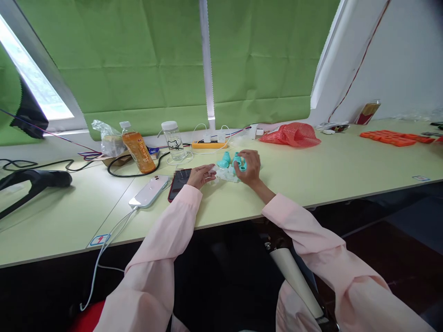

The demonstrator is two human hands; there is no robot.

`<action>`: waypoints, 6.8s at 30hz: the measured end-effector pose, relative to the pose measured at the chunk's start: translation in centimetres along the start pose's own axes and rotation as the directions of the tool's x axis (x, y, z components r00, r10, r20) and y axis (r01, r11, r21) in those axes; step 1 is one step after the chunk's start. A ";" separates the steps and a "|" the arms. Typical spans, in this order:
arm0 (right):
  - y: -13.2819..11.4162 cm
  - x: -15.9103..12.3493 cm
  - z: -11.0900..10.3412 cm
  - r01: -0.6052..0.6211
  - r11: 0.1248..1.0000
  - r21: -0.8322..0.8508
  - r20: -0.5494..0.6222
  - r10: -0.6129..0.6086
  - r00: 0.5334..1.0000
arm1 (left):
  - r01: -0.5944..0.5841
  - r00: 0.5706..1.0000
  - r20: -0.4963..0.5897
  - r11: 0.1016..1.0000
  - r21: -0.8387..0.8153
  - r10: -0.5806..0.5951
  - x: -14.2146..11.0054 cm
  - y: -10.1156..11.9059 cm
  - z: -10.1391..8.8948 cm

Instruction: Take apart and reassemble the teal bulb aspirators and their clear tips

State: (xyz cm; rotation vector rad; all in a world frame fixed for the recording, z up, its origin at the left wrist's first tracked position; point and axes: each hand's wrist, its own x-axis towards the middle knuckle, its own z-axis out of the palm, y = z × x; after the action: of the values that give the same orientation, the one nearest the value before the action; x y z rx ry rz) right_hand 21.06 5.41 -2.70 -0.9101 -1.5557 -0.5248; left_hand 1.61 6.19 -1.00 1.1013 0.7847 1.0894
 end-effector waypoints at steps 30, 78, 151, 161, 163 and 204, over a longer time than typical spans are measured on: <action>-1.9 -1.3 0.2 -0.067 0.987 0.144 0.454 -0.006 0.891 | 0.026 1.000 0.011 0.994 0.110 -0.027 -0.5 0.3 0.3; -1.5 -2.0 0.8 -0.099 0.995 0.011 0.464 0.083 0.882 | -0.175 0.981 0.136 0.936 0.305 0.140 -1.0 0.6 0.6; -0.5 -0.7 0.5 -0.464 0.837 0.290 0.767 0.086 0.635 | -0.560 0.828 0.361 0.649 0.516 0.428 -1.4 -0.9 1.3; -0.7 -0.4 0.1 -0.482 0.832 0.274 0.795 0.086 0.600 | -0.579 0.815 0.392 0.615 0.535 0.427 -1.4 -0.9 1.2; -0.8 -0.4 0.1 -0.481 0.835 0.267 0.796 0.090 0.599 | -0.587 0.810 0.399 0.598 0.546 0.431 -1.4 -1.0 1.2; -1.7 1.0 -0.5 -0.060 0.992 -0.107 0.675 0.117 0.728 | -0.338 0.839 0.248 0.106 0.935 0.485 -2.2 2.9 2.8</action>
State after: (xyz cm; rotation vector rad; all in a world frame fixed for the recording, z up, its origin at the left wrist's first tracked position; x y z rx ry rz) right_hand 19.99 4.25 -1.36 -1.3285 -2.1488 -0.1709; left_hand 2.71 3.51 2.58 2.5219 1.3919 1.0896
